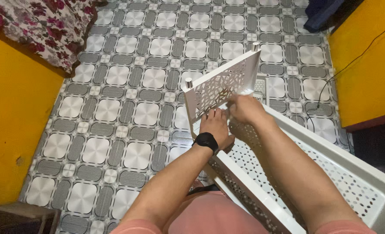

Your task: The person assembles a white plastic storage basket by snapping together side panels and a base. They repeatedly attach and detach panels to align them, then secure the final side to complete the basket.

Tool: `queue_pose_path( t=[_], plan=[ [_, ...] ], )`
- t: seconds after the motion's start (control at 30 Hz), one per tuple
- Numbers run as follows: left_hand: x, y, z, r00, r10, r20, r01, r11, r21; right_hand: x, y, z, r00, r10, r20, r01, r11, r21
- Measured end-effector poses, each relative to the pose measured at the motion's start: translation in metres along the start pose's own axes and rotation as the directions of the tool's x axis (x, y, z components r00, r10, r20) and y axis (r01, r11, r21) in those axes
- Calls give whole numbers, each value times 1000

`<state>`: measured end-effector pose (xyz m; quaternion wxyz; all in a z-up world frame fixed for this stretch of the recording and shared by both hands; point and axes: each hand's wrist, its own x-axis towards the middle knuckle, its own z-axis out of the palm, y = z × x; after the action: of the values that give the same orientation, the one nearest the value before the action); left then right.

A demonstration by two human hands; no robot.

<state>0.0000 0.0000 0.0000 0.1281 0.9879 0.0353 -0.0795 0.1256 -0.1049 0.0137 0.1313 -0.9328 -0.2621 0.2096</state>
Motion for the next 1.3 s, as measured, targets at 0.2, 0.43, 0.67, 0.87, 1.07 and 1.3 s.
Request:
queue_pose_path(
  t=[0.2, 0.43, 0.67, 0.87, 1.07, 1.3],
  plan=[
    [6, -7, 10, 1000, -24, 3, 24, 1000, 8, 23, 37, 57, 942, -133, -309, 109, 990, -94],
    [5, -9, 9, 1000, -13, -15, 13, 1000, 28, 29, 30, 50, 960, -152, -235, 115, 979, -166],
    [9, -5, 15, 1000, 4, -13, -4, 1000, 14, 14, 10, 44, 988, -72, -140, 61, 995, -84],
    [2, -15, 16, 989, -12, -150, 10, 1000, -15, 31, 22, 57, 975, -186, -121, 181, 982, -58],
    [3, -13, 15, 996, -35, -78, 32, 999, -32, 39, 28, 55, 985, -22, -170, 11, 997, -70],
    [2, -22, 16, 992, -56, -111, 52, 998, -43, 50, 42, 65, 992, 59, -113, -46, 992, 121]
  ],
)
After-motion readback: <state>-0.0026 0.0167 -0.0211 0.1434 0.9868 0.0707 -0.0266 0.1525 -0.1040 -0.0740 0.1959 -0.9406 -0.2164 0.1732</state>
